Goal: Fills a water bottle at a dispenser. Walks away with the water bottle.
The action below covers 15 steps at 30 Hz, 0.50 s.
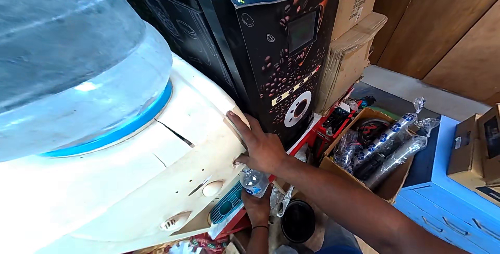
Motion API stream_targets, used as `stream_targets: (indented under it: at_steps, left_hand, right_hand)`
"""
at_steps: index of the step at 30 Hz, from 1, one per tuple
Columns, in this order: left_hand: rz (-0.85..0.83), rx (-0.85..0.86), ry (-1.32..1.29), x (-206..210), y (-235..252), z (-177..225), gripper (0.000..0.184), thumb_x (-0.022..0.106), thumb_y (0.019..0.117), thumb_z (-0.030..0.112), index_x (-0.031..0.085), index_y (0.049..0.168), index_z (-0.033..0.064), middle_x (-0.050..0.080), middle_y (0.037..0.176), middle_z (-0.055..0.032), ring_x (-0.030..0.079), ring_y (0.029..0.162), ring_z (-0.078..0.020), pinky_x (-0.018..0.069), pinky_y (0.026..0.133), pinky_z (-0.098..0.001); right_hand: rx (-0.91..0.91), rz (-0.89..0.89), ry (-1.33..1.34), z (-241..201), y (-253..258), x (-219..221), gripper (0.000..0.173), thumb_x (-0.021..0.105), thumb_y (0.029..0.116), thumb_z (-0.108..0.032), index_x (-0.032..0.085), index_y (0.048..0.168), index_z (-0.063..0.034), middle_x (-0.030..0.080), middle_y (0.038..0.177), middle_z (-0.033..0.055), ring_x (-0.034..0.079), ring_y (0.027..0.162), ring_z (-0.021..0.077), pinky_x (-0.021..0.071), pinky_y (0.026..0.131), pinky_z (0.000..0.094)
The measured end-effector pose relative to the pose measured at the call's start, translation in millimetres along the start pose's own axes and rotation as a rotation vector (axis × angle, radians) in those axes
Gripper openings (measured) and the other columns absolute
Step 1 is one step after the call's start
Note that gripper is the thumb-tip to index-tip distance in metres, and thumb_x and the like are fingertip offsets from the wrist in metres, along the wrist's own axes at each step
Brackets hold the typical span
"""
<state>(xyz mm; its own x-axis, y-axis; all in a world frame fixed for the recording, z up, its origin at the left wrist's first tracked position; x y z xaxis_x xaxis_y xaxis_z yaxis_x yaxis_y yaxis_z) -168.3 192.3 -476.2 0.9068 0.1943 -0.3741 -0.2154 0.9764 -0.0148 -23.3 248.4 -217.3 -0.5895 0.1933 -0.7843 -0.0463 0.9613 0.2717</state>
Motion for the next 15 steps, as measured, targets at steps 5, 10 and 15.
stream_targets:
  at_steps: [5, 10, 15]
  left_hand:
    - [-0.003, -0.003, 0.023, -0.4, -0.7, 4.4, 0.111, 0.098, 0.0663, 0.023, 0.032, 0.151, -0.0074, 0.052, 0.143, -0.0273, 0.055, 0.132, -0.0303, 0.0428, 0.115, -0.0407]
    - [-0.002, 0.004, 0.019, 0.0, -0.2, 3.7, 0.113, 0.098, 0.0661, 0.023, 0.031, 0.152, -0.0074, 0.051, 0.144, -0.0284, 0.053, 0.134, -0.0313, 0.042, 0.115, -0.0419]
    - [0.001, -0.005, 0.01, 0.4, -0.8, 2.1, 0.114, 0.098, 0.0662, 0.022, 0.03, 0.152, -0.0065, 0.05, 0.145, -0.0279, 0.053, 0.134, -0.0309, 0.042, 0.116, -0.0419]
  right_hand:
    - [-0.01, 0.01, 0.003, 0.0, 0.2, -0.5, 0.116, 0.091, 0.0757, -0.033, 0.017, 0.165, -0.0412, 0.023, 0.169, 0.008, 0.064, 0.061, 0.0217, 0.0581, 0.054, 0.0462]
    - [-0.011, 0.007, 0.017, -0.9, 0.0, -2.0, 0.117, 0.091, 0.0755, -0.032, 0.017, 0.165, -0.0415, 0.023, 0.169, 0.0079, 0.064, 0.061, 0.0216, 0.0581, 0.054, 0.046]
    - [-0.015, 0.006, 0.011, -0.9, 0.1, -1.6, 0.117, 0.091, 0.0753, -0.033, 0.016, 0.165, -0.0404, 0.022, 0.169, 0.0086, 0.064, 0.06, 0.0223, 0.0583, 0.053, 0.047]
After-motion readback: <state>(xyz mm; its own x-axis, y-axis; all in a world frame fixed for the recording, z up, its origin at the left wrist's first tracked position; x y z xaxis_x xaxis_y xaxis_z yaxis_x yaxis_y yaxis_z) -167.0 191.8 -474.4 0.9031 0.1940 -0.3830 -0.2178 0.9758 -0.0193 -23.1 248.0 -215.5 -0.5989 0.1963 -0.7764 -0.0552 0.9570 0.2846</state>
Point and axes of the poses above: each hand's wrist, its own y-axis towards the middle knuckle, its own x-axis out of the palm, z = x × y, the point moved 9 cm from there along y, towards the middle knuckle
